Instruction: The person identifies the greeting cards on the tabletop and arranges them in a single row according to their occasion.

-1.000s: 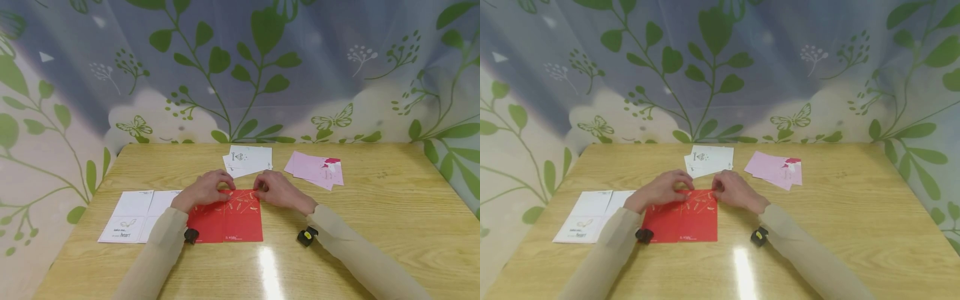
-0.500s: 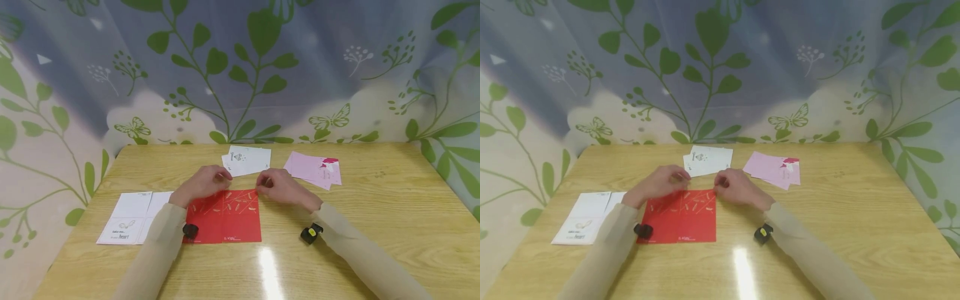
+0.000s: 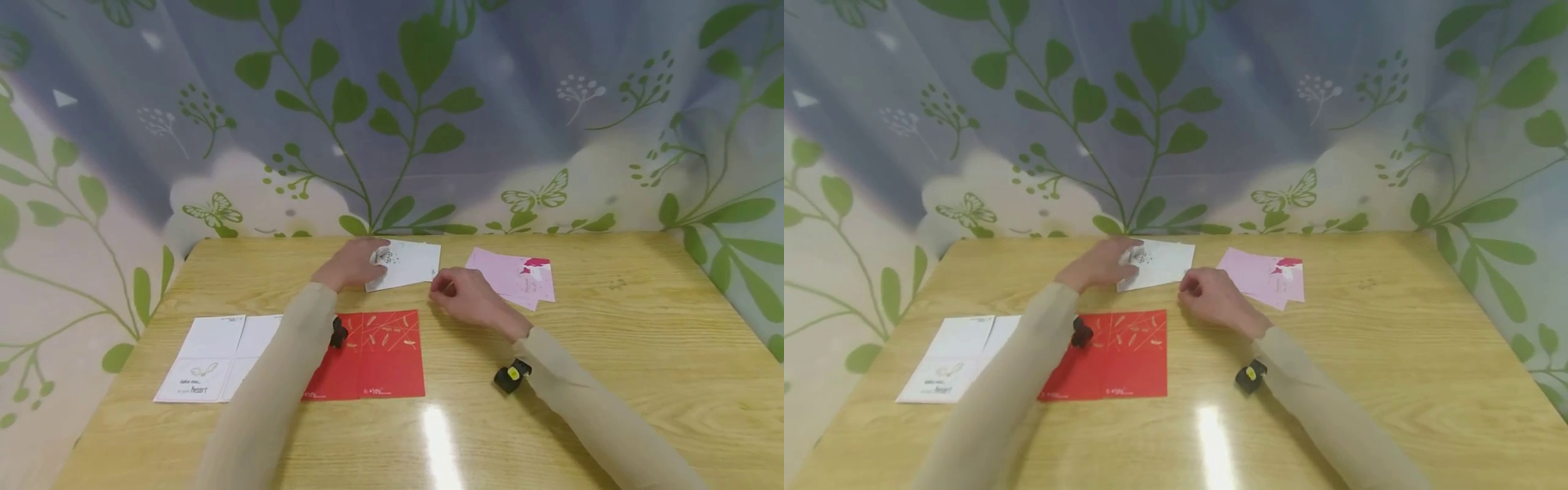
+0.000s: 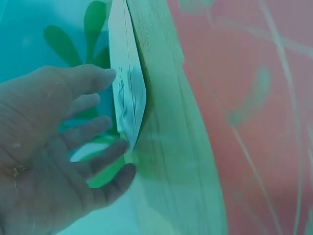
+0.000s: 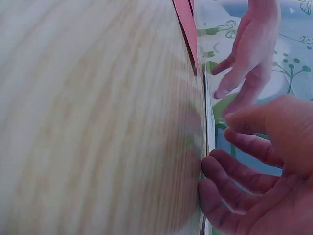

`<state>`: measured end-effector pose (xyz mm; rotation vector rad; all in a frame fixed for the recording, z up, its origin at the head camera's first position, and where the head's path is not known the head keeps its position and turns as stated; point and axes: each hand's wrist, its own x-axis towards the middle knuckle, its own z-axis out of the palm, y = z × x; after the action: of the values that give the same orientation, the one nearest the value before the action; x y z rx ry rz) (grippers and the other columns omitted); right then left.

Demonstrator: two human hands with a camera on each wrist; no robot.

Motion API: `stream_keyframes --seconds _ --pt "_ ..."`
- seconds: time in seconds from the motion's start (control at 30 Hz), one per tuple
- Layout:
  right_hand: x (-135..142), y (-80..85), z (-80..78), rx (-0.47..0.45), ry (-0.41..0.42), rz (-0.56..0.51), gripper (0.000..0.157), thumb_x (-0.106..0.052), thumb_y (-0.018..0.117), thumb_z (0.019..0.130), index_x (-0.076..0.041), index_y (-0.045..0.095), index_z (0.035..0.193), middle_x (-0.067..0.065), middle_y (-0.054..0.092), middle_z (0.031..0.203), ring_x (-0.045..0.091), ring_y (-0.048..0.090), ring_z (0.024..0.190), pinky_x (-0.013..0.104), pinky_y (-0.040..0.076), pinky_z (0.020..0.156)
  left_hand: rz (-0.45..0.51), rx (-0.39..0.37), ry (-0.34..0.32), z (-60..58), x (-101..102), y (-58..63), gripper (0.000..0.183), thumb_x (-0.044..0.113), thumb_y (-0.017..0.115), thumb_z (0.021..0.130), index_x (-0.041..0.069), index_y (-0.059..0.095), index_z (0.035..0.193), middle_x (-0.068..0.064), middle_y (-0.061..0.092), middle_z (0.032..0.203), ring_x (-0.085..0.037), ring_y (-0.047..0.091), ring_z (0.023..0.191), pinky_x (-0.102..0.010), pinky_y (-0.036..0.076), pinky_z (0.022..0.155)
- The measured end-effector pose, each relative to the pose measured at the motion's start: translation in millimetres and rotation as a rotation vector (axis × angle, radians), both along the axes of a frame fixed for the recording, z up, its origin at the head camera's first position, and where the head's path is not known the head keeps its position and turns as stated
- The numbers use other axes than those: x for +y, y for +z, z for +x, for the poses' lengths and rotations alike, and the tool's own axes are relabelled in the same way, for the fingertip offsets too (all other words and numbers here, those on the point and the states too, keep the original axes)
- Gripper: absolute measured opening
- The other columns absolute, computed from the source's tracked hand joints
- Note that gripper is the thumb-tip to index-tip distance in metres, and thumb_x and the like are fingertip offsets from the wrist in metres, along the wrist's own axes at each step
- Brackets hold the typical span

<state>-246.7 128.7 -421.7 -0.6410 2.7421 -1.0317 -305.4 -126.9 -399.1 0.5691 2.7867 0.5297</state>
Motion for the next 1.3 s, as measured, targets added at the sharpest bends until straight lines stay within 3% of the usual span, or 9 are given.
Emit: stream_keyframes --seconds 0.13,0.27,0.57,0.73,0.9,1.07,1.17,1.3 --pt "7 -0.6 -2.1 0.016 -0.004 0.029 0.008 -0.018 0.069 0.095 -0.010 0.071 0.097 0.005 0.070 0.091 0.016 0.061 0.082 0.031 0.050 0.076 -0.139 -0.041 0.019 2.4 9 -1.6 0.064 0.037 0.060 0.098 0.016 0.043 0.155 -0.017 0.040 0.159 -0.045 0.035 0.147 -0.061 0.035 0.118" --pt "20 -0.5 -5.6 0.041 -0.030 0.060 0.006 -0.017 0.068 0.095 -0.011 0.071 0.095 0.003 0.069 0.087 0.017 0.058 0.080 0.032 0.047 0.075 -0.206 -0.015 0.046 5.6 15 -1.4 0.073 0.055 0.063 0.094 0.010 0.047 0.149 -0.022 0.044 0.149 -0.043 0.041 0.138 -0.061 0.041 0.111" --pt "48 1.7 -11.7 0.046 -0.094 0.109 0.011 -0.018 0.066 0.096 -0.008 0.072 0.098 0.008 0.072 0.096 0.021 0.065 0.088 0.037 0.052 0.080 -0.119 -0.011 0.143 1.1 11 -5.0 0.081 0.055 0.070 0.089 0.007 0.047 0.150 -0.022 0.039 0.153 -0.040 0.034 0.139 -0.061 0.037 0.114" --pt "56 3.4 -14.1 0.057 -0.132 0.116 0.013 -0.018 0.065 0.096 -0.007 0.072 0.098 0.009 0.073 0.095 0.024 0.066 0.089 0.038 0.052 0.081 -0.059 -0.039 0.182 0.1 10 -4.6 0.078 0.051 0.075 0.086 0.007 0.050 0.146 -0.020 0.043 0.150 -0.039 0.039 0.138 -0.059 0.039 0.114" --pt "58 2.7 -14.1 0.059 -0.150 0.086 0.013 -0.018 0.065 0.096 -0.007 0.072 0.098 0.010 0.074 0.097 0.025 0.070 0.091 0.039 0.055 0.081 0.131 0.004 0.222 -2.6 11 -2.8 0.058 0.036 0.074 0.091 0.008 0.054 0.137 -0.016 0.059 0.138 -0.034 0.055 0.128 -0.052 0.047 0.107" --pt "56 3.2 -11.4 0.067 -0.184 0.029 0.020 -0.020 0.063 0.098 -0.005 0.069 0.110 0.013 0.074 0.103 0.028 0.072 0.094 0.044 0.056 0.084 0.410 0.042 0.173 -3.3 15 4.1 0.038 0.024 0.070 0.095 0.007 0.055 0.126 -0.014 0.063 0.127 -0.030 0.061 0.114 -0.044 0.050 0.100" --pt "55 4.2 -10.1 0.074 -0.221 -0.029 0.029 -0.023 0.061 0.100 -0.003 0.065 0.120 0.016 0.074 0.107 0.031 0.072 0.098 0.047 0.056 0.088 0.545 0.022 0.157 -0.5 20 10.5 0.035 0.024 0.071 0.095 0.008 0.055 0.122 -0.014 0.063 0.121 -0.027 0.061 0.101 -0.040 0.051 0.092" --pt "53 8.6 -8.2 0.034 -0.295 -0.167 0.043 -0.031 0.060 0.102 -0.004 0.056 0.136 0.019 0.071 0.117 0.033 0.072 0.102 0.042 0.058 0.085 0.711 -0.039 0.172 6.7 27 16.7 0.035 0.020 0.073 0.094 0.008 0.053 0.120 -0.014 0.064 0.119 -0.021 0.061 0.086 -0.036 0.054 0.084"
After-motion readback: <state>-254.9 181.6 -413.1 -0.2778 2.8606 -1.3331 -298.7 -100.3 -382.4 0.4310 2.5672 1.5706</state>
